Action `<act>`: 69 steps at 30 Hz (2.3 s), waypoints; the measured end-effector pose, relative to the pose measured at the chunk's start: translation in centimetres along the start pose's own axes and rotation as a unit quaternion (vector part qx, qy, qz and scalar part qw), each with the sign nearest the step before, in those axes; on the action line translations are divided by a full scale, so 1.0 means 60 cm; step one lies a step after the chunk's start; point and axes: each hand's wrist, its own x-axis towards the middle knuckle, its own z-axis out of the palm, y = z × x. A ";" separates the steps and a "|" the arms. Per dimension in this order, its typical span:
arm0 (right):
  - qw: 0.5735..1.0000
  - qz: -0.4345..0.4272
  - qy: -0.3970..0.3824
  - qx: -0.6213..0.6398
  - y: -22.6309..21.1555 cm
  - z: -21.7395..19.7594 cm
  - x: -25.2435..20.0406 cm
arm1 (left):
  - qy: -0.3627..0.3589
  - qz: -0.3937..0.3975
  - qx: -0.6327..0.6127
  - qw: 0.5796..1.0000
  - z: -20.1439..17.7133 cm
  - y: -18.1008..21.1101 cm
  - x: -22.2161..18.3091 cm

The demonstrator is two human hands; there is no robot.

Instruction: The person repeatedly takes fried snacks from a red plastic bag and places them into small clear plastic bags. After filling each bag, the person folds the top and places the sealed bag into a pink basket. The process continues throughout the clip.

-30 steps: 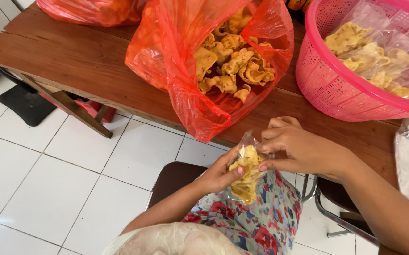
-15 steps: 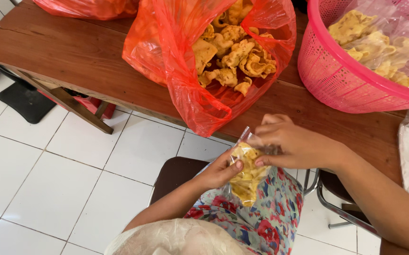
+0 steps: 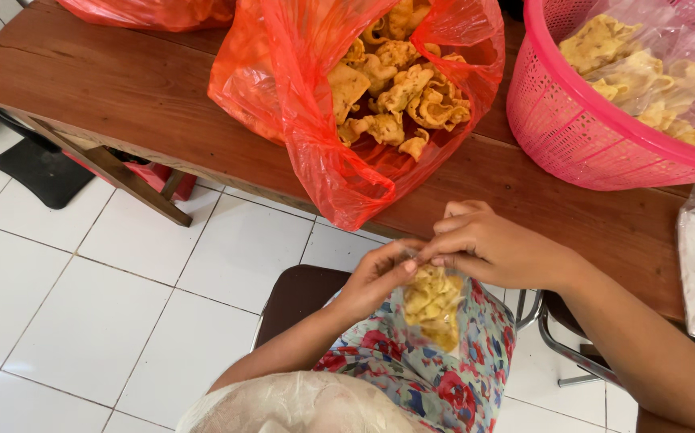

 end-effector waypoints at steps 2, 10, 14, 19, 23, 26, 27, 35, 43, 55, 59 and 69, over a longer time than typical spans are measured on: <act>1.000 -0.005 0.002 -0.022 0.003 0.011 0.000 | 0.040 0.017 0.023 0.999 0.007 0.014 0.004; 0.978 0.055 0.200 0.002 0.001 -0.004 -0.038 | 0.119 0.062 0.143 0.981 0.023 0.085 0.046; 0.948 0.197 0.208 0.140 -0.003 -0.032 -0.055 | 0.114 0.146 0.265 0.946 0.047 0.127 0.100; 0.931 0.182 0.271 0.161 -0.008 -0.065 -0.082 | 0.066 0.195 0.198 0.958 0.083 0.164 0.165; 0.920 0.186 0.288 0.190 -0.010 -0.081 -0.107 | 0.056 0.208 0.159 0.964 0.110 0.178 0.193; 0.917 0.150 0.306 0.208 -0.010 -0.087 -0.125 | 0.030 0.224 0.109 0.968 0.125 0.186 0.199; 0.914 0.146 0.325 0.194 -0.009 -0.091 -0.131 | 0.017 0.198 0.069 0.977 0.129 0.190 0.206; 0.894 0.141 0.415 0.088 -0.020 -0.189 -0.205 | -0.028 0.197 0.051 0.979 0.142 0.189 0.276; 0.781 0.135 0.599 -0.115 0.080 -0.355 -0.280 | 0.016 0.153 0.154 0.976 0.082 0.051 0.248; 0.796 0.327 0.504 -0.070 0.533 -0.373 -0.138 | 0.030 0.007 0.147 0.989 0.028 -0.051 0.252; 0.813 0.301 0.468 -0.171 0.599 -0.365 -0.097 | 0.028 0.006 0.117 0.993 0.028 -0.044 0.256; 0.884 0.246 0.394 -0.055 0.479 -0.374 -0.186 | 0.021 0.010 0.094 0.995 0.018 -0.056 0.251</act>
